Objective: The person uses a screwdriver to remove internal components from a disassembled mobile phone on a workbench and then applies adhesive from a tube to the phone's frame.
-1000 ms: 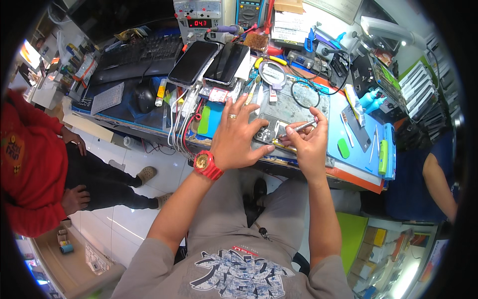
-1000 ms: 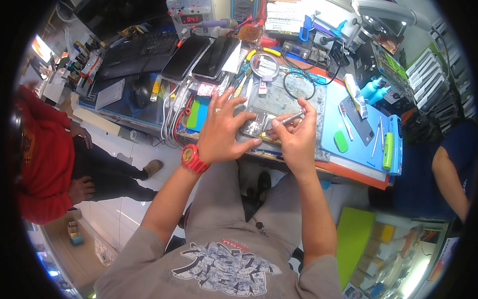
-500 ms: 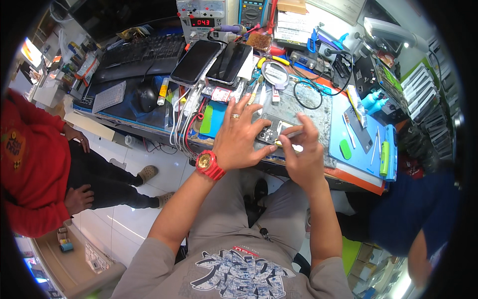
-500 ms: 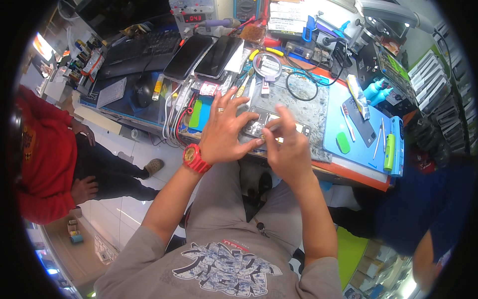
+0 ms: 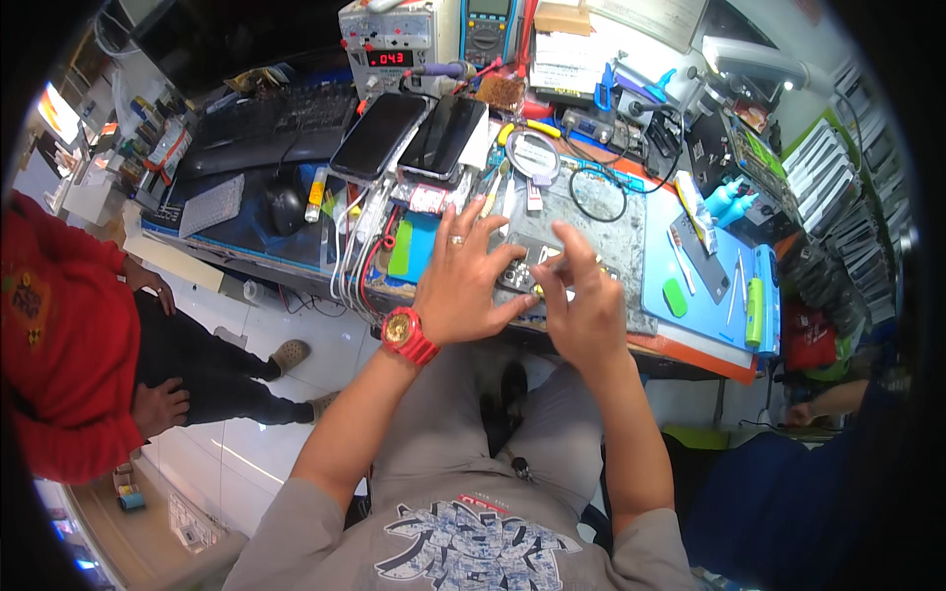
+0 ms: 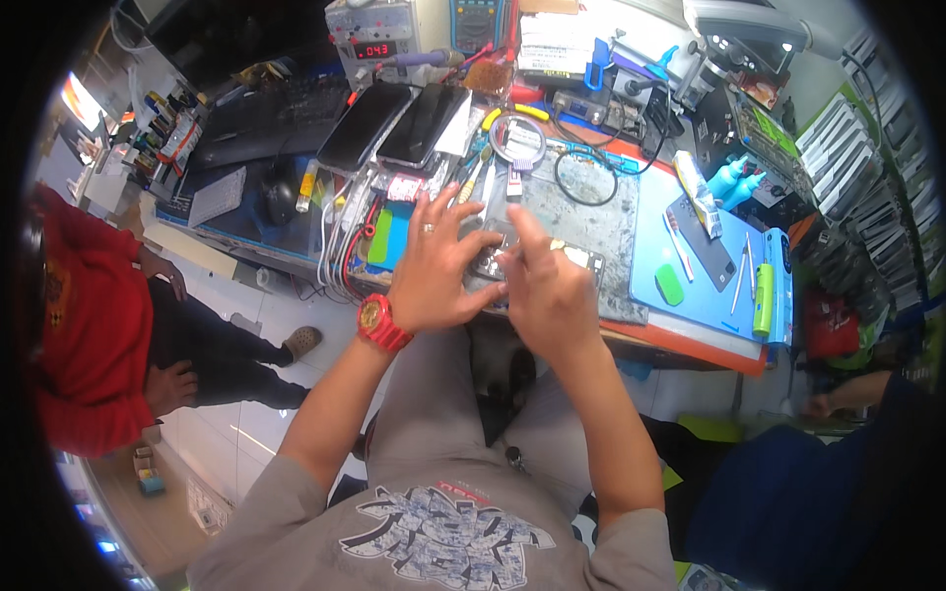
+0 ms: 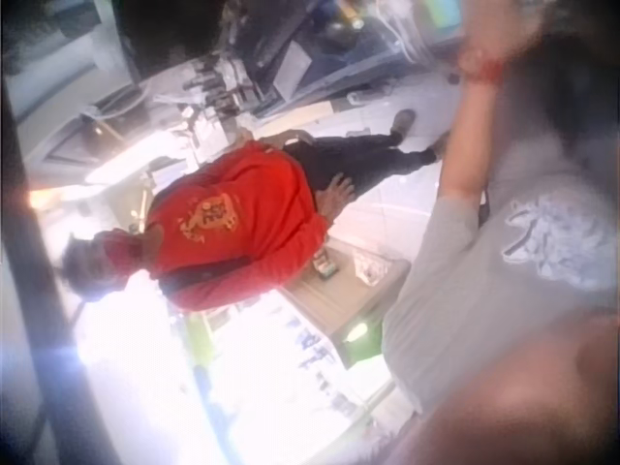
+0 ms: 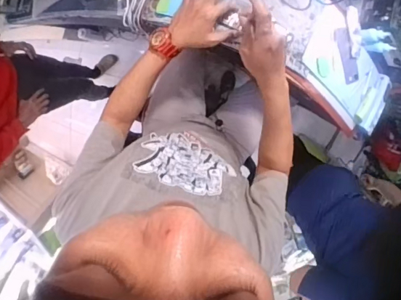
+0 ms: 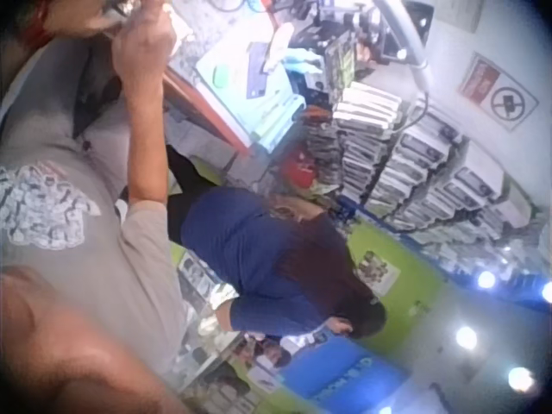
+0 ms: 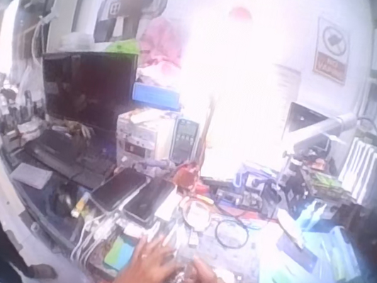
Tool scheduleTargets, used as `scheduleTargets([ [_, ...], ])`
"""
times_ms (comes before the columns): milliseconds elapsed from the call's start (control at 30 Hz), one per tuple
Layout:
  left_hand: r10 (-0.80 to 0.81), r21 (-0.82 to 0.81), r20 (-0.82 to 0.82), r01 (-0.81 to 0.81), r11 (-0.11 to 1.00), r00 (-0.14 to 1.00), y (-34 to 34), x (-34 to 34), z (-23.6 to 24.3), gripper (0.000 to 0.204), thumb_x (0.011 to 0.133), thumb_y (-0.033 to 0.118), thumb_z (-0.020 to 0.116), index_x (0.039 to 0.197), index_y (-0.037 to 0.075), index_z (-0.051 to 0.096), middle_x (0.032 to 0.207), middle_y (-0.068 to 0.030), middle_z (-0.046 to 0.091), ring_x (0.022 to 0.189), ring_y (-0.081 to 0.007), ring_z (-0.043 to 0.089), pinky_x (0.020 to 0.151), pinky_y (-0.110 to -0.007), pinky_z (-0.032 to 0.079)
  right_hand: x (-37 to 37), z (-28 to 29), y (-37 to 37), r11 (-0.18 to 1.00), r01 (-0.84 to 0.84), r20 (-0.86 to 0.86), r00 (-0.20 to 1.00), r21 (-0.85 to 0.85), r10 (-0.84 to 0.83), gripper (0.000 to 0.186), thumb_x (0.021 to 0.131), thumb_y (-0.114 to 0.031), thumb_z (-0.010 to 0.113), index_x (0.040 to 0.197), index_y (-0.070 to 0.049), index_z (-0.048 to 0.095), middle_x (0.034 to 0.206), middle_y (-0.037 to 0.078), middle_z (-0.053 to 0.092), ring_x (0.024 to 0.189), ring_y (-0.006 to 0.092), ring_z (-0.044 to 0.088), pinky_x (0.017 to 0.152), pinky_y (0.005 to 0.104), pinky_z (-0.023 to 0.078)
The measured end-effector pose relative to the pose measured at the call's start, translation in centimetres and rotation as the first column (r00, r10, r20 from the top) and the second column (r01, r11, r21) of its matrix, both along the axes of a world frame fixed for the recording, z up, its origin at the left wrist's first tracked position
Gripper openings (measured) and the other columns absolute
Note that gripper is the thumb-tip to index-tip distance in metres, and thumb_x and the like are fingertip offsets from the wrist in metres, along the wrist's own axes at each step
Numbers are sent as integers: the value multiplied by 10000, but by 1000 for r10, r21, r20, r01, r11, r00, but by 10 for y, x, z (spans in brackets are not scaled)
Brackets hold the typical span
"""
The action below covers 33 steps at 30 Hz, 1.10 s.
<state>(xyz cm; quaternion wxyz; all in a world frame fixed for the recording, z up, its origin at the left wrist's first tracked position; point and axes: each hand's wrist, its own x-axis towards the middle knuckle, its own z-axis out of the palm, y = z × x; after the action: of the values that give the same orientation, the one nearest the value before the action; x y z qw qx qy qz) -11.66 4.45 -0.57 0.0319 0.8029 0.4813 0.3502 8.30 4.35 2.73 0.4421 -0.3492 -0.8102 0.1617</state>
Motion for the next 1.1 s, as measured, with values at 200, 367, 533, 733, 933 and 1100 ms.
scheduleTargets([
  [200, 6, -4, -18, -6, 1000, 1000, -2, 0, 2, 534, 813, 469, 867, 1194, 112, 754, 1462, -199, 547, 1554, -475, 322, 1279, -662, 202, -5, 9, 1, 1000, -13, 1, 1000, 5, 13, 600, 979, -59, 723, 1536, -84, 502, 882, 141, 740, 748, 349, 749, 665, 460, 575],
  [367, -7, -19, 18, 7, 1000, 1000, -3, -1, -3, 530, 792, 407, 877, 1234, 149, 741, 1484, -170, 549, 1553, -476, 330, 1278, -673, 182, 1, 2, 0, 988, 138, 71, 988, -67, -134, 603, 982, -18, 681, 1550, -75, 489, 916, 147, 743, 773, 383, 745, 695, 486, 574],
  [533, 2, -12, -22, -2, 1000, 1000, -5, -1, -1, 526, 802, 438, 870, 1215, 136, 747, 1475, -177, 542, 1552, -472, 329, 1281, -665, 186, 1, 9, -1, 996, 70, 137, 989, -63, -61, 647, 991, -37, 733, 1571, -92, 453, 988, 163, 773, 882, 295, 791, 773, 419, 615],
  [733, -9, -18, -45, 8, 1000, 999, -3, 3, 3, 537, 820, 476, 857, 1207, 117, 761, 1461, -183, 543, 1555, -467, 323, 1289, -664, 179, -3, 5, 2, 996, 81, 60, 995, -24, -79, 627, 951, -25, 721, 1529, -72, 484, 893, 170, 748, 783, 405, 743, 671, 494, 572],
  [933, 22, -14, -62, -23, 1000, 998, -3, 2, 2, 570, 820, 498, 857, 1213, 99, 756, 1455, -190, 551, 1555, -466, 320, 1298, -666, 150, 20, 3, 11, 989, 115, -120, 985, -95, -126, 642, 976, -30, 728, 1553, -68, 449, 954, 187, 767, 826, 348, 785, 733, 441, 606],
  [1100, 19, 5, -55, -18, 1000, 998, -2, 3, 2, 580, 795, 486, 879, 1218, 107, 759, 1469, -190, 562, 1550, -479, 331, 1289, -677, 146, 65, -11, 44, 913, 354, -171, 905, -201, -389, 618, 998, 31, 699, 1538, -56, 411, 982, 130, 765, 857, 219, 773, 793, 369, 613],
])
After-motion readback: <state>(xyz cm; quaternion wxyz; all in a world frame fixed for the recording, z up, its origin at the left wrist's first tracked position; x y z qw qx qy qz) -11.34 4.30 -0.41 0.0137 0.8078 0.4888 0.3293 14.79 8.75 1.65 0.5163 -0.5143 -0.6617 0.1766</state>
